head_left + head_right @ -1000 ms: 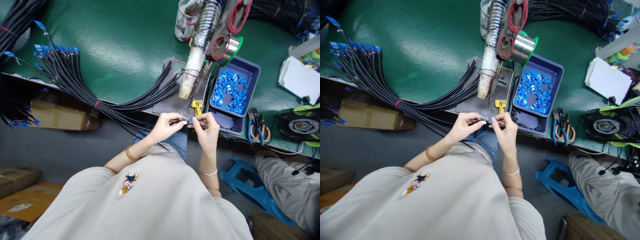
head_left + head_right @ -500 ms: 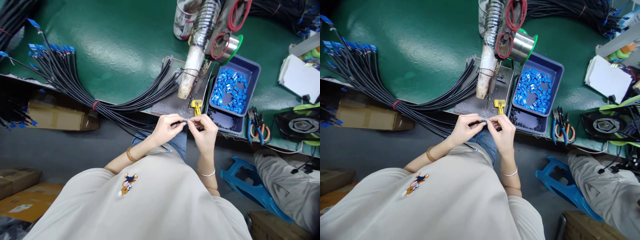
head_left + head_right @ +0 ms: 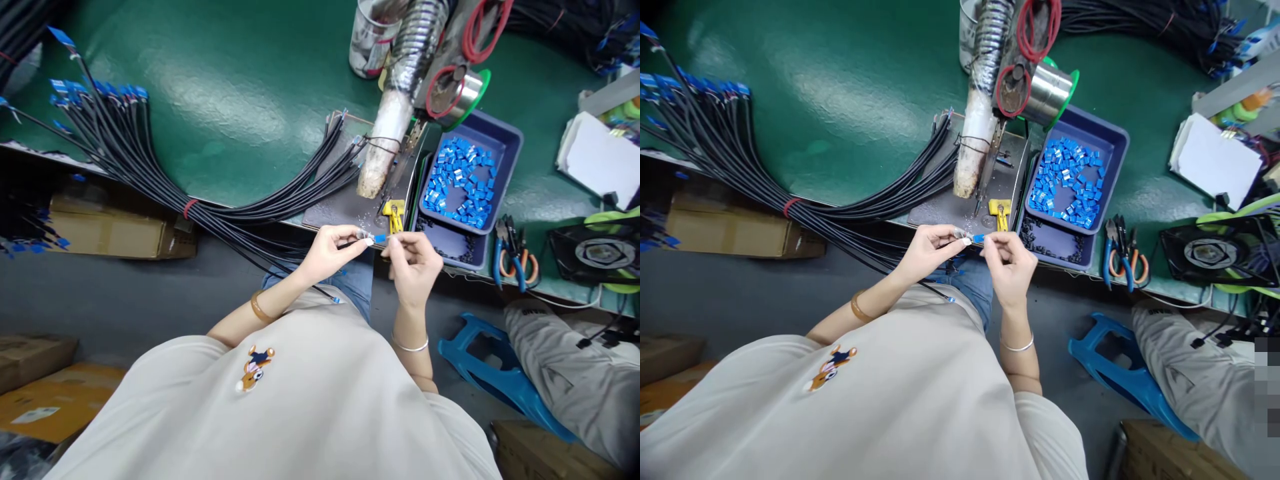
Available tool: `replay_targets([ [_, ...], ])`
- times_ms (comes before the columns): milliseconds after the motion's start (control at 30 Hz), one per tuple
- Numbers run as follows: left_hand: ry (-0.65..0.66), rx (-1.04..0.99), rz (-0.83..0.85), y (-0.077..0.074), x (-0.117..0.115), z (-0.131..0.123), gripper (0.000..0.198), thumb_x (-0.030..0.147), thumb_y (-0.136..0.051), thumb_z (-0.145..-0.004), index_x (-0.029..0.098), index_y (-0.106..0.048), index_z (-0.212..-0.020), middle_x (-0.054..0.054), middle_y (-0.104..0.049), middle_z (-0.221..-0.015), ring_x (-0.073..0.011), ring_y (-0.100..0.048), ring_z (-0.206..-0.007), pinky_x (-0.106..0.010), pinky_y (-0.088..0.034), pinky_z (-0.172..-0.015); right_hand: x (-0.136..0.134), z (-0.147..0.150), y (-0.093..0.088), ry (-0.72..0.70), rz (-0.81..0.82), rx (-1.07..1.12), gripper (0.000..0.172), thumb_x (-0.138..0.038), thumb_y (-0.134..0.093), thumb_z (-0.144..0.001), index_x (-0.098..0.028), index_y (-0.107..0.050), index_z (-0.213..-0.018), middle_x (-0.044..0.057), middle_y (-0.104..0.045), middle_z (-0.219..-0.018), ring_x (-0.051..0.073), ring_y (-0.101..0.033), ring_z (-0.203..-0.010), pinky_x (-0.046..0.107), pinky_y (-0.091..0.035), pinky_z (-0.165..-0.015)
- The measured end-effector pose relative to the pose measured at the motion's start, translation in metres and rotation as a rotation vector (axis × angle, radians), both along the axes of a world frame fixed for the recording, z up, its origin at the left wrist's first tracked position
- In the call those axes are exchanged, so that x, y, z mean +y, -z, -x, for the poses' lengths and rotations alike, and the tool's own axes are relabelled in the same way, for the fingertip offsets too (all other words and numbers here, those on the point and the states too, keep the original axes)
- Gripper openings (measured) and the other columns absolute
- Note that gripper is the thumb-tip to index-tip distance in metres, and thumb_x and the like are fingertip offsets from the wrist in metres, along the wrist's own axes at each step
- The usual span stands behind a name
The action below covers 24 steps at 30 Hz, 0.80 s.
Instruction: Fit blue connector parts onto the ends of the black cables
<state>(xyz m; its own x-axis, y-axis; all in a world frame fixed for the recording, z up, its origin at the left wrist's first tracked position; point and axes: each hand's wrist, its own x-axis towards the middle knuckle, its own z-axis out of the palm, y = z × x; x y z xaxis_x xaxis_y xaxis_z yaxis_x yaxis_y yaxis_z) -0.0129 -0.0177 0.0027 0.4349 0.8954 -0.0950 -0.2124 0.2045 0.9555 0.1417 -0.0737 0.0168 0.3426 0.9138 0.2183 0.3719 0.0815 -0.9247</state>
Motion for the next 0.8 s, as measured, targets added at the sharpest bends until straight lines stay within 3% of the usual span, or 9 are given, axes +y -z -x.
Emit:
replay_targets([
  [100, -0.055, 0.009, 0.017, 0.003, 0.001, -0.002, 0.026, 0.035, -0.080, -0.072, 0.011, -0.074, -0.079, -0.003, -0.072, -0.077, -0.0114, -0.064, -0.073, -0.024, -0.054, -0.078, -0.003, 0.001, -0.003, 0.177, -0.198, -0.026, 0.014, -0.034, -0.061, -0.092, -0.024, -0.062, -0.101, -0.007, -0.056, -0.059, 0.008, -0.055, -0.046, 0.021, -0.043, -0.044],
  [200, -0.069, 0.007, 0.009, 0.004, 0.004, -0.004, 0.022, 0.032, -0.079, -0.072, 0.011, -0.074, -0.078, -0.002, -0.071, -0.074, -0.0103, -0.063, -0.070, -0.023, -0.053, -0.076, -0.005, 0.001, -0.003, 0.231, -0.225, -0.027, 0.018, -0.030, -0.057, -0.095, -0.026, -0.057, -0.112, -0.004, -0.070, -0.074, 0.008, -0.059, -0.045, 0.022, -0.046, -0.045],
  [333, -0.073, 0.010, -0.014, 0.003, 0.009, -0.006, 0.019, 0.031, -0.076, -0.072, 0.012, -0.071, -0.075, -0.001, -0.068, -0.071, -0.0098, -0.060, -0.068, -0.022, -0.050, -0.071, -0.004, 0.003, 0.005, 0.130, -0.178, -0.153, 0.005, -0.026, -0.062, -0.093, -0.023, -0.063, -0.097, 0.002, -0.077, -0.096, 0.016, -0.076, -0.077, 0.030, -0.062, -0.072],
  [433, -0.066, 0.004, -0.028, 0.002, 0.012, -0.008, 0.019, 0.030, -0.075, -0.072, 0.012, -0.069, -0.072, 0.000, -0.066, -0.070, -0.0094, -0.059, -0.067, -0.021, -0.049, -0.070, 0.000, 0.006, 0.010, 0.045, -0.185, -0.299, 0.002, -0.024, -0.065, -0.090, -0.023, -0.065, -0.089, 0.006, -0.076, -0.105, 0.020, -0.075, -0.095, 0.035, -0.062, -0.080],
  [633, -0.084, 0.046, -0.102, 0.004, 0.018, -0.011, 0.019, 0.030, -0.071, -0.078, 0.012, -0.066, -0.072, 0.002, -0.060, -0.066, -0.0074, -0.052, -0.061, -0.019, -0.042, -0.060, 0.011, 0.010, 0.014, 0.048, -0.278, -0.356, 0.007, -0.018, -0.064, -0.089, -0.023, -0.062, -0.084, 0.005, -0.076, -0.105, 0.019, -0.074, -0.096, 0.036, -0.060, -0.085],
  [800, -0.100, 0.074, -0.108, 0.002, 0.021, -0.013, 0.016, 0.028, -0.070, -0.078, 0.012, -0.068, -0.077, 0.001, -0.063, -0.069, -0.0079, -0.054, -0.062, -0.020, -0.043, -0.062, 0.015, 0.009, 0.013, 0.038, -0.257, -0.348, 0.007, -0.020, -0.062, -0.089, -0.023, -0.060, -0.083, 0.006, -0.075, -0.107, 0.019, -0.073, -0.097, 0.038, -0.061, -0.086],
])
